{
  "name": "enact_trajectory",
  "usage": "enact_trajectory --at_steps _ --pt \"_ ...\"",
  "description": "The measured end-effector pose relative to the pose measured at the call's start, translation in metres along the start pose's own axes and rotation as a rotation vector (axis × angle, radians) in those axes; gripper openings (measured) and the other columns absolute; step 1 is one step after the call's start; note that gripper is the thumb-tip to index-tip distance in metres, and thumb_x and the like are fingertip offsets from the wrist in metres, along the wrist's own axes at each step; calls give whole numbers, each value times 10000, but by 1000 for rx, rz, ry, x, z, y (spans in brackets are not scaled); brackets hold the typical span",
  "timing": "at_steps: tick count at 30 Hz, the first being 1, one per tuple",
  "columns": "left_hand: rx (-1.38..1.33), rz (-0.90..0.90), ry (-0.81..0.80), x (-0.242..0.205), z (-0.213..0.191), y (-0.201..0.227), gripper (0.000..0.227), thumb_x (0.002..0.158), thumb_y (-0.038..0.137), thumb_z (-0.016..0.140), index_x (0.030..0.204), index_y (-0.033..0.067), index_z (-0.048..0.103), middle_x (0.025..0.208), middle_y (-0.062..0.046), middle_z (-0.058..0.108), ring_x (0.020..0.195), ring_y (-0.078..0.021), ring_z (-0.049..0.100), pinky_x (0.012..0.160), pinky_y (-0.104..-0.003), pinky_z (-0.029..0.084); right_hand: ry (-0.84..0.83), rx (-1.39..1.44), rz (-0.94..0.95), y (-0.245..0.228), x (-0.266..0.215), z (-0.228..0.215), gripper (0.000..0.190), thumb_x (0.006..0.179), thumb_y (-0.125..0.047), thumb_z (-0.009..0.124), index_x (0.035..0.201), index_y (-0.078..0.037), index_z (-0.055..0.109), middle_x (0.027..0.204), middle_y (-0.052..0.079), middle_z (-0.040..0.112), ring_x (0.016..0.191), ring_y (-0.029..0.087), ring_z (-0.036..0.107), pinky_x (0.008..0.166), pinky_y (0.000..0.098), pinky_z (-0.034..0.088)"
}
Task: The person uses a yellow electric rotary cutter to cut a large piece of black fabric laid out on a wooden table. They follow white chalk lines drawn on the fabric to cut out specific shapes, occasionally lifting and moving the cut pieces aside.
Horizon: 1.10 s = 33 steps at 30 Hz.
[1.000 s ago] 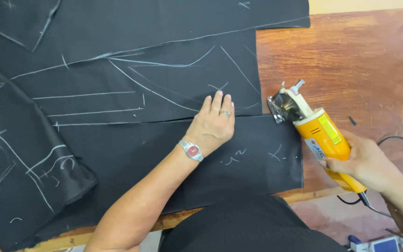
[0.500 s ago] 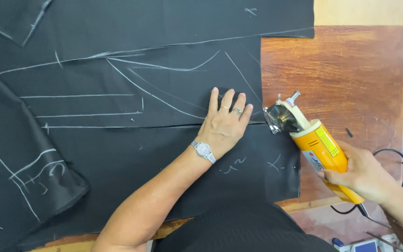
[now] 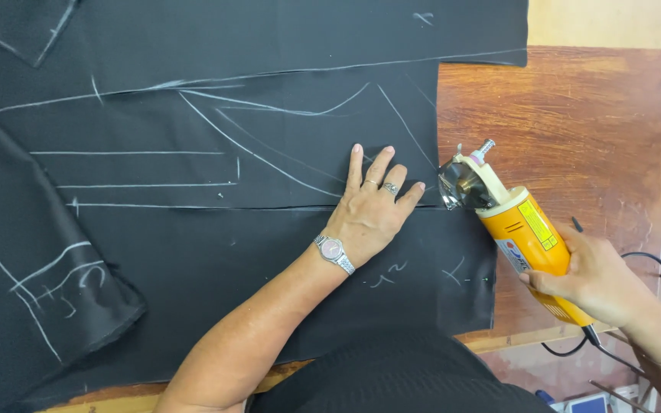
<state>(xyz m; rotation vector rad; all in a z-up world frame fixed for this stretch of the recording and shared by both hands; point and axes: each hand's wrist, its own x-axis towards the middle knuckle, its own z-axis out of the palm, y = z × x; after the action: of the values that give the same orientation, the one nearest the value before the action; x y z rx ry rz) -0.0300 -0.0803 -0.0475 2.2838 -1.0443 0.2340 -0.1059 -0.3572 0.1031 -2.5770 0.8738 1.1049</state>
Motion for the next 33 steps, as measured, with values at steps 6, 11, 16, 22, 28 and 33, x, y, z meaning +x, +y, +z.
enact_trajectory --at_steps 6,11,16,22,28,33 --pt "-19 0 -5 -1 0 -1 519 849 -147 656 1317 76 635 1133 -218 558 1311 -522 501 1111 -811 306 0 -62 -30 -13 4 -11 482 677 -330 786 1113 -136 725 970 74 837 855 237 745 782 360 528" --pt "-1 -6 28 0 -2 -1 515 811 -148 678 1270 86 673 1029 -177 555 1148 -402 542 1123 -788 322 5 -29 -34 -22 5 -11 487 677 -301 794 1133 -140 732 1001 67 835 895 226 746 818 354 527" --pt "0 -10 55 0 -2 -1 452 809 -118 685 1205 96 711 1002 -163 563 1084 -370 551 1129 -782 325 -2 -24 -8 -32 4 -12 490 691 -296 804 1152 -150 722 1011 75 829 909 236 741 815 362 527" --pt "-13 -16 44 -1 3 -2 459 796 -88 710 1214 103 700 998 -159 569 1035 -362 545 1149 -791 286 27 -22 -50 -49 4 -14 400 701 -268 776 1076 -138 727 913 73 812 825 226 712 772 341 503" --pt "-2 -24 35 0 -1 0 388 823 -44 703 1183 102 710 961 -146 577 1000 -354 562 1142 -782 306 50 -55 -89 -56 14 -14 415 694 -316 799 1045 -120 702 895 91 792 801 244 701 751 360 494" --pt "-14 -26 -18 0 0 -1 410 832 -30 694 1220 98 713 988 -159 611 1012 -356 571 1151 -789 285 48 -28 -100 -79 11 -19 438 700 -291 789 1106 -140 718 981 70 816 877 233 732 790 352 516"
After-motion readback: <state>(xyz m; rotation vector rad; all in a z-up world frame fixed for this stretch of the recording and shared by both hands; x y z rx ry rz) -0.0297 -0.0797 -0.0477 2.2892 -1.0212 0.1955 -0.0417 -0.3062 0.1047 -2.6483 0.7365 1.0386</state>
